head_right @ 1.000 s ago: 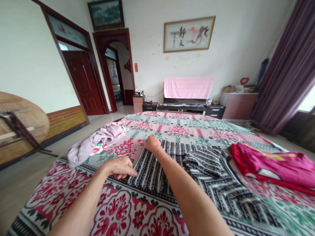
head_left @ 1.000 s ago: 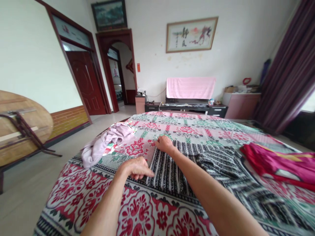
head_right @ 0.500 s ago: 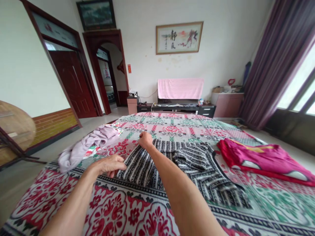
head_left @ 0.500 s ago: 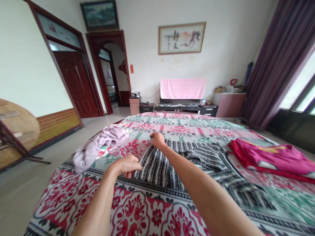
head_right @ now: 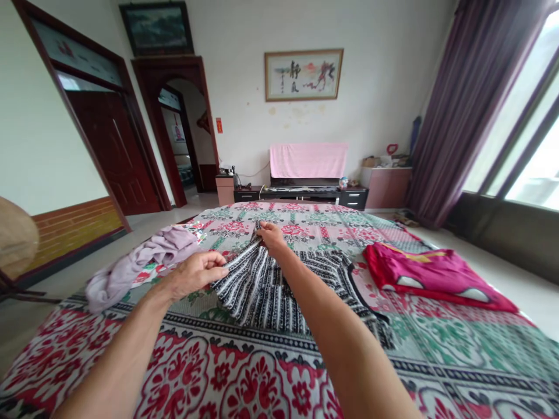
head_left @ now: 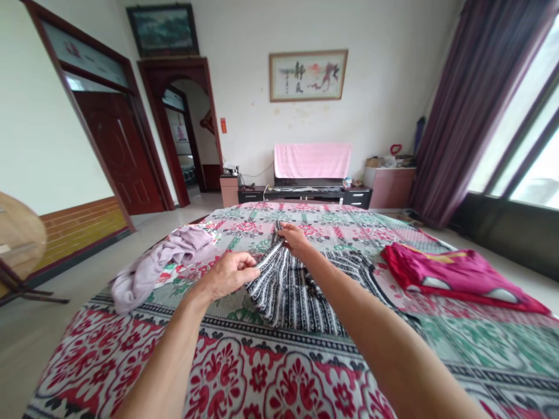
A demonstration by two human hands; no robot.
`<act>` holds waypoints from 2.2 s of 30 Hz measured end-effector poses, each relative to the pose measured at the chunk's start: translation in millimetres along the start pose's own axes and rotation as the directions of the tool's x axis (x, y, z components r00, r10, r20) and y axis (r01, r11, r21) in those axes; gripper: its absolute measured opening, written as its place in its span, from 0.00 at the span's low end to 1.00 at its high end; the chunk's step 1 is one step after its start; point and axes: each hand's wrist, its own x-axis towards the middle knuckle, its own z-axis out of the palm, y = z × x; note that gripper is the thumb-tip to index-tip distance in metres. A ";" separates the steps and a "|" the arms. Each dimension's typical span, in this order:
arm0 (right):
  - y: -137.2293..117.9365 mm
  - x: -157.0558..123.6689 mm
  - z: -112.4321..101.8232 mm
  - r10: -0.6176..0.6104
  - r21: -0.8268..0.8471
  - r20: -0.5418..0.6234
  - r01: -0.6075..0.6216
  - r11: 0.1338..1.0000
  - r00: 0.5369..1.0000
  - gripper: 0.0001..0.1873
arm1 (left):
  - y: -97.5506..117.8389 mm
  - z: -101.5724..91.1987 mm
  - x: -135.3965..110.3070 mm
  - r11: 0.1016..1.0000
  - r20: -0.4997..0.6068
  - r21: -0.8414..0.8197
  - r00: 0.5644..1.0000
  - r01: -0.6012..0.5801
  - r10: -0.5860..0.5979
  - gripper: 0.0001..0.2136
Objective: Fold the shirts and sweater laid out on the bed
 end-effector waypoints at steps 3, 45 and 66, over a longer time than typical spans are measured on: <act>-2.1 -9.5 -29.4 0.025 0.054 -0.006 -0.025 0.998 1.000 0.13 | 14.7 24.0 4.0 0.991 -0.035 -0.017 0.991 -0.130 0.129 0.11; 25.5 -65.0 -98.8 -0.491 -0.761 0.300 0.516 0.393 0.817 0.17 | -36.5 139.9 26.8 0.889 -0.230 0.345 0.891 -0.301 0.391 0.27; 35.4 -77.7 -86.4 -0.090 -0.880 0.371 0.380 0.286 0.924 0.33 | -13.6 125.2 16.3 0.833 -0.199 0.532 0.978 0.155 -0.055 0.25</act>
